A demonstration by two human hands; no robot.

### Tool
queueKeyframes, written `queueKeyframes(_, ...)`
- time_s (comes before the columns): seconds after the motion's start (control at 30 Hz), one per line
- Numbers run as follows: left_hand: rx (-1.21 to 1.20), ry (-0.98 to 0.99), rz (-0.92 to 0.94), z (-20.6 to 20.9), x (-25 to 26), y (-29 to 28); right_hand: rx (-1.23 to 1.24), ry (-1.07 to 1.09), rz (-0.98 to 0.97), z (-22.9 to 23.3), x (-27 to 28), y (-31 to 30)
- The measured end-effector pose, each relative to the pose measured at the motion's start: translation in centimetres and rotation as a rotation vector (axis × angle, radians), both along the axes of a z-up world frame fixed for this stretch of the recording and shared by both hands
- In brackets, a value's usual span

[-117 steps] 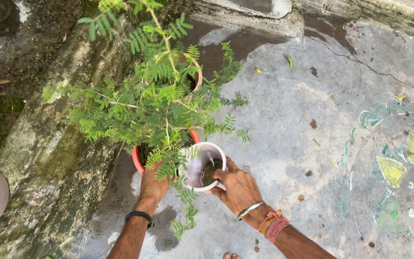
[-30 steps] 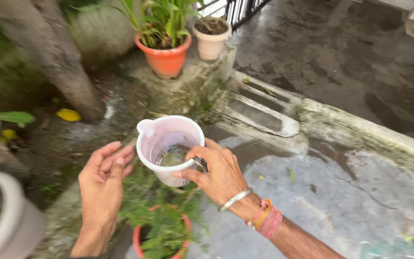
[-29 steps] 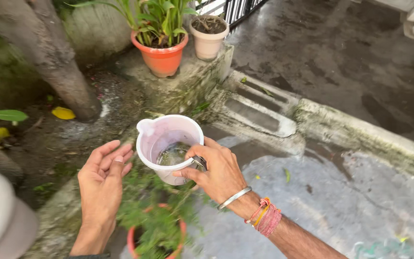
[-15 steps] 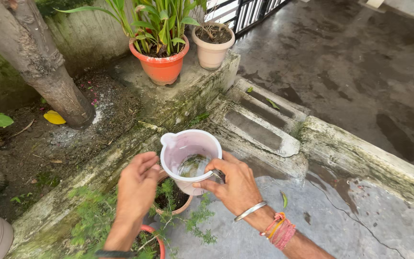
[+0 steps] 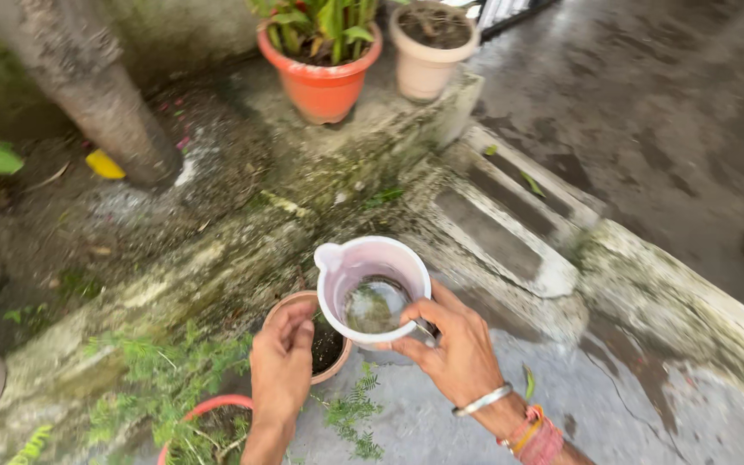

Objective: The person fills a small plastic mug with water from a bucket and pours it into the soil of several potted plants and around the base of a tree. They move between different plants in an outdoor area, applying water to the soil by hand.

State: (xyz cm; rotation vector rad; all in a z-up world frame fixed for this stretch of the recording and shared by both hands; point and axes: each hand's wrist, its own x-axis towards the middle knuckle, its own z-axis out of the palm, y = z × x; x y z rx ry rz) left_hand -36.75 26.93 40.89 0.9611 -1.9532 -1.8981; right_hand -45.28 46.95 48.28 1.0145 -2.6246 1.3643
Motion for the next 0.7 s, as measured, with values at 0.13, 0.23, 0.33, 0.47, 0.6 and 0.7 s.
queueKeyframes(0.13,0.042,-0.091,0.143,-4.8,0.5,1.9,0.130,-0.183,0.003,-3.6,-2.2,1.2)
queueKeyframes(0.23,0.093,-0.050,0.216,-7.8,0.3,3.2,0.073,-0.116,0.109,-6.3,-4.0,2.5)
queueKeyframes(0.33,0.119,0.088,0.154,-10.9,-0.2,4.9,0.100,-0.104,0.126,-10.0,-4.4,2.9)
queueKeyframes(0.47,0.079,0.169,-0.048,-13.4,-0.9,6.3,0.037,-0.147,0.140,-15.7,-4.9,1.2)
queueKeyframes(0.6,-0.425,0.063,-0.018,-17.4,-0.6,5.7,-0.027,-0.203,0.175,-22.3,-4.5,-1.1)
queueKeyframes(0.7,-0.727,0.063,0.057,-20.9,0.0,4.7,-0.083,-0.157,0.250,-26.3,-3.8,-3.7)
